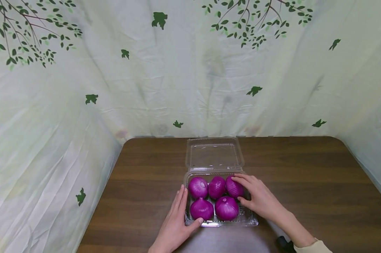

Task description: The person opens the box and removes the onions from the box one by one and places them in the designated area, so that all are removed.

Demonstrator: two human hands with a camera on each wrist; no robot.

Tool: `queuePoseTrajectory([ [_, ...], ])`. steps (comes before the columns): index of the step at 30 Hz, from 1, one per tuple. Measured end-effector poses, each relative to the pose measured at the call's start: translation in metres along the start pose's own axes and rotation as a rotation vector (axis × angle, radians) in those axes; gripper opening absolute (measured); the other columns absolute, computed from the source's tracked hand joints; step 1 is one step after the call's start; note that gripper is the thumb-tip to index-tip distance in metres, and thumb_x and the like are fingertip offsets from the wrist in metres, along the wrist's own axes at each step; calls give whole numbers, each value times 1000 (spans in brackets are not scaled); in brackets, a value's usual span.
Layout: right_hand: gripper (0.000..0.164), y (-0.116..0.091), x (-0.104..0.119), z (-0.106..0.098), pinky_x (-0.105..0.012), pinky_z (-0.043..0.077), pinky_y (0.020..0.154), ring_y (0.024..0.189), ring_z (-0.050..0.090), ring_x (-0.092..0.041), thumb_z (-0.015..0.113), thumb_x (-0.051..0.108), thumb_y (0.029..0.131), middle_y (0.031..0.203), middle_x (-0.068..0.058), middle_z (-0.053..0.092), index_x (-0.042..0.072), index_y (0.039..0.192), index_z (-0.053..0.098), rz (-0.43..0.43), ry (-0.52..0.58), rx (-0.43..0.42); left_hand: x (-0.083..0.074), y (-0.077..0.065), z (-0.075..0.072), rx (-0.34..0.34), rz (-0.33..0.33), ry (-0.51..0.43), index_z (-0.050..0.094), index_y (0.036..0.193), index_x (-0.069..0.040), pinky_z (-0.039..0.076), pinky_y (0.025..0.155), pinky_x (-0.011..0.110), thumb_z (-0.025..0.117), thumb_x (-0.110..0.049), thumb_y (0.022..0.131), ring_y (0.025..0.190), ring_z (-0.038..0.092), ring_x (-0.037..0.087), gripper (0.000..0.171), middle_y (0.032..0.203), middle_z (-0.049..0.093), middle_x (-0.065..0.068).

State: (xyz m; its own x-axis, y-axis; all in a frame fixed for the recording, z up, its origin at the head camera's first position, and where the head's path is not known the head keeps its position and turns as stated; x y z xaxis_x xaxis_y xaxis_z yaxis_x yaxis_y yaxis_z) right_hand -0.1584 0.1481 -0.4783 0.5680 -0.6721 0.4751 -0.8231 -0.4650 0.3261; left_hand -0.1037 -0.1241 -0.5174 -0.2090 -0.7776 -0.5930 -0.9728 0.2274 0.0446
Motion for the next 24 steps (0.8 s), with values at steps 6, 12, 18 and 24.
queuePoseTrajectory([
  [6,73,1,1,2,-52,46,89,118,53,-26,85,14,71,139,-6,53,16,138,57,1,-36,8,0,0,-1,-3,3,-2,12,160,-19,32,108,57,58,-73,82,148,13,28,105,165,3,-6],
  [12,81,4,0,4,-50,46,88,115,52,-26,87,13,68,140,-6,54,17,142,54,34,-86,45,0,1,-1,16,-14,4,11,160,-20,32,108,58,58,-75,81,148,12,28,106,165,1,-8],
  [18,81,8,1,7,-49,45,90,112,50,-25,89,11,67,139,-6,54,16,140,55,48,-105,82,-1,1,-1,19,-17,9,11,160,-20,32,108,58,57,-74,82,148,12,26,106,165,1,-9],
  [24,80,8,1,5,-47,46,87,114,50,-25,91,10,63,135,-5,56,18,135,58,39,-87,55,-2,1,-1,28,-24,8,12,160,-19,31,109,57,58,-74,81,149,11,26,106,165,1,-8],
])
Point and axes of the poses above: each hand's wrist, its own y-axis towards the middle knuckle, its own z-axis out of the palm, x = y × z, the point moved 6 cm from there along y, towards the middle knuckle
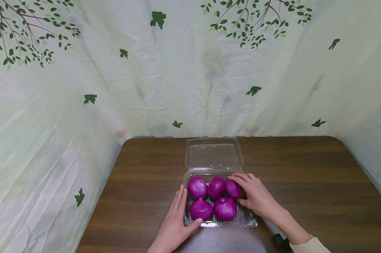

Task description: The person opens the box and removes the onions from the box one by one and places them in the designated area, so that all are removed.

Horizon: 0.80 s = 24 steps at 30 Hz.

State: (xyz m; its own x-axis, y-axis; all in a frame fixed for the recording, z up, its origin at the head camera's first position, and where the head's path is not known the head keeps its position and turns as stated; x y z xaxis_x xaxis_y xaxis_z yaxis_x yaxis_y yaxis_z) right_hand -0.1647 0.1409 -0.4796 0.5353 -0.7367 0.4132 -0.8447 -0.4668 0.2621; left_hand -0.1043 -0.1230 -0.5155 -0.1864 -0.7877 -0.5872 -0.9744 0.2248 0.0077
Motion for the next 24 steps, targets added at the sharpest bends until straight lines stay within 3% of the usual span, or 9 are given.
queuePoseTrajectory([
  [5,82,-3,-1,-5,-51,45,91,122,51,-27,91,8,62,136,-4,54,18,136,56,5,100,-52,0,0,-1,-3,1,3,13,160,-19,31,109,57,58,-74,81,149,11,27,106,165,1,-8],
  [8,83,-7,-3,-8,-49,49,90,118,55,-25,91,9,64,138,-4,51,18,137,54,49,176,-77,0,0,-1,-13,9,4,13,160,-18,31,109,57,58,-74,82,148,12,28,106,165,2,-6],
  [13,83,-14,-6,-14,-40,57,79,106,58,-17,92,10,64,134,-1,48,18,136,51,123,285,-156,1,0,0,-29,29,7,15,159,-16,32,107,59,58,-73,83,148,15,32,105,165,5,-3],
  [18,84,-18,-10,-24,-31,55,80,105,54,-13,94,7,62,128,2,48,16,134,51,176,372,-268,2,-1,0,-37,31,11,15,159,-16,32,107,59,57,-73,83,147,16,32,104,165,5,-3],
  [24,80,-24,-23,-35,-20,50,81,106,50,-12,92,10,67,129,1,46,20,136,53,286,431,-361,1,0,0,-43,43,9,15,159,-16,33,107,59,59,-71,83,147,16,32,104,165,6,-3],
])
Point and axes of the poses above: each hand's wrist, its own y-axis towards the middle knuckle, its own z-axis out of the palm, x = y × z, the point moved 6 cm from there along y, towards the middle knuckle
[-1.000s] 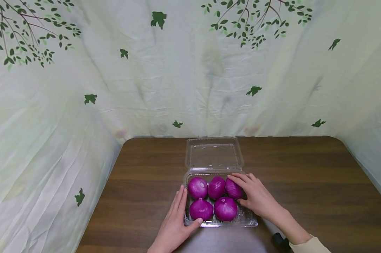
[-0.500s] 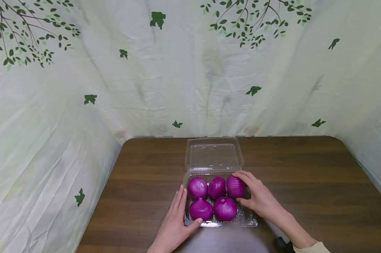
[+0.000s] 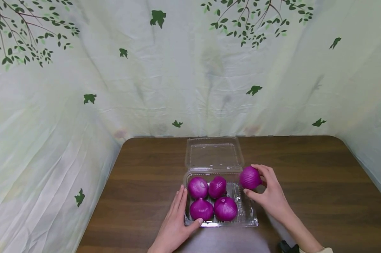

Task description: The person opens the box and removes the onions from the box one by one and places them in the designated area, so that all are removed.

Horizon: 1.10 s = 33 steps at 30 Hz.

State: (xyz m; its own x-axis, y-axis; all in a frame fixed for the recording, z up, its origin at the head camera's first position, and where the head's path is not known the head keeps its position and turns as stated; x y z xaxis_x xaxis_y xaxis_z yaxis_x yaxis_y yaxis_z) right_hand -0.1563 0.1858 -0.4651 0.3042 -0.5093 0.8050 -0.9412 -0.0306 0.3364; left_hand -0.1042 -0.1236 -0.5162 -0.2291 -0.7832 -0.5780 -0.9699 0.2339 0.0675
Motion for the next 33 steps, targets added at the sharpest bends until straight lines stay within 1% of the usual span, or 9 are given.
queuePoseTrajectory([
  [2,79,0,-4,-5,-16,48,82,105,49,-11,91,11,68,129,0,45,22,137,53,21,-20,-14,0,1,0,-2,5,5,15,159,-15,33,107,59,59,-72,83,147,17,33,104,165,6,-2],
  [6,78,0,-12,-10,-13,45,83,107,51,-14,89,8,68,134,-4,46,15,137,54,21,-59,-10,1,1,1,4,-3,15,14,159,-16,32,107,59,58,-74,82,147,16,32,106,165,5,-3],
  [7,78,-1,-14,-11,-15,46,83,107,51,-16,89,8,68,134,-5,46,14,138,54,16,-79,-5,1,1,0,5,-8,15,14,159,-16,32,108,59,58,-74,82,147,15,32,106,165,5,-4],
  [10,78,-3,-20,-14,-30,51,81,109,49,-21,88,10,69,135,-7,49,13,139,54,-1,-146,5,2,1,1,13,-18,15,14,159,-16,30,109,57,57,-75,81,148,14,31,107,165,3,-5],
  [13,79,-7,-26,-18,-45,48,76,107,46,-25,87,13,69,130,-10,54,14,139,53,6,-217,5,2,1,1,25,-25,9,13,160,-17,29,110,56,56,-76,81,148,12,29,107,165,2,-6],
  [19,76,-12,-47,-23,-49,50,73,100,47,-31,86,20,71,110,-20,56,7,134,46,155,-264,52,2,1,2,32,-25,1,13,160,-17,31,108,58,57,-75,81,148,13,31,107,165,3,-5],
  [20,75,-12,-49,-23,-49,50,73,101,46,-32,86,20,71,110,-21,56,6,133,47,163,-269,60,3,1,2,31,-25,3,13,160,-17,31,108,59,57,-75,81,148,13,31,106,165,3,-5],
  [28,68,-14,-57,-26,-48,45,75,97,45,-30,84,16,70,121,-19,61,1,129,55,64,-333,51,3,1,3,37,-28,2,12,160,-18,32,107,60,57,-74,82,148,14,33,106,165,4,-4],
  [33,71,-12,-61,-27,-52,46,78,102,45,-33,84,16,71,124,-19,58,1,132,52,80,-329,77,2,2,3,46,-40,4,11,160,-19,31,108,60,56,-76,81,148,12,31,107,165,2,-6],
])
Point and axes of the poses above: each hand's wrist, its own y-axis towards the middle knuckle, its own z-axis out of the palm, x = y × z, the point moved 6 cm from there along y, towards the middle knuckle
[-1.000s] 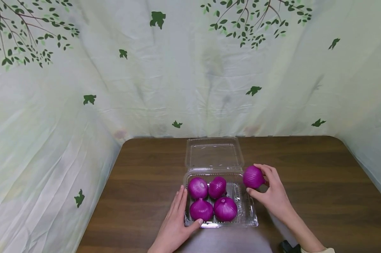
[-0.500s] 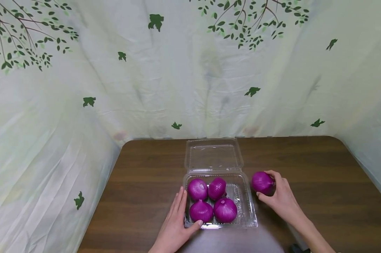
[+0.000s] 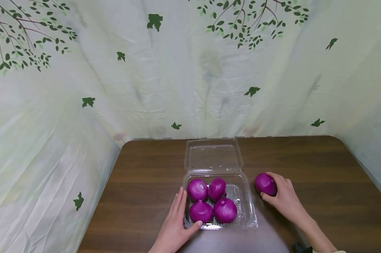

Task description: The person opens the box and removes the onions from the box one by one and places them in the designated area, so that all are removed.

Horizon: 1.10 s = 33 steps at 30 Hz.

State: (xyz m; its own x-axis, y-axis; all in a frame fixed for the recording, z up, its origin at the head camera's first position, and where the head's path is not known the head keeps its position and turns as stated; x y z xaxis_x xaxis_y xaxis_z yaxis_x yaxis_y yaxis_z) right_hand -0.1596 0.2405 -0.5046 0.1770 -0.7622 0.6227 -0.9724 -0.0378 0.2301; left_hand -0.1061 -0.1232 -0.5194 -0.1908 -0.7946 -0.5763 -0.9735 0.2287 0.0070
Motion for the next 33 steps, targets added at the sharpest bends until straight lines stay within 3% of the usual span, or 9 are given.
queuePoseTrajectory([
  [9,79,1,-5,4,-60,46,87,111,51,-42,84,13,73,127,-25,53,1,139,42,43,67,82,0,1,1,7,-13,-7,10,160,-21,31,108,59,56,-77,80,149,10,29,108,165,1,-9],
  [18,88,-4,-1,1,-64,41,94,123,45,-43,87,8,69,138,-25,44,-3,142,39,-45,63,35,-1,1,0,4,-20,7,11,160,-21,30,109,59,55,-77,80,149,11,28,107,165,1,-9],
  [26,87,-6,13,-9,-68,41,89,122,40,-47,89,11,69,144,-25,39,-2,141,42,-91,-8,35,-2,1,-1,0,-17,7,11,160,-20,30,108,59,57,-76,80,148,11,30,108,165,1,-8],
  [33,83,-7,39,-17,-66,43,88,127,36,-42,88,13,70,147,-19,40,3,141,46,-136,-24,-3,-2,1,-1,4,-21,9,11,160,-20,30,109,59,56,-77,80,149,11,30,107,165,0,-9],
])
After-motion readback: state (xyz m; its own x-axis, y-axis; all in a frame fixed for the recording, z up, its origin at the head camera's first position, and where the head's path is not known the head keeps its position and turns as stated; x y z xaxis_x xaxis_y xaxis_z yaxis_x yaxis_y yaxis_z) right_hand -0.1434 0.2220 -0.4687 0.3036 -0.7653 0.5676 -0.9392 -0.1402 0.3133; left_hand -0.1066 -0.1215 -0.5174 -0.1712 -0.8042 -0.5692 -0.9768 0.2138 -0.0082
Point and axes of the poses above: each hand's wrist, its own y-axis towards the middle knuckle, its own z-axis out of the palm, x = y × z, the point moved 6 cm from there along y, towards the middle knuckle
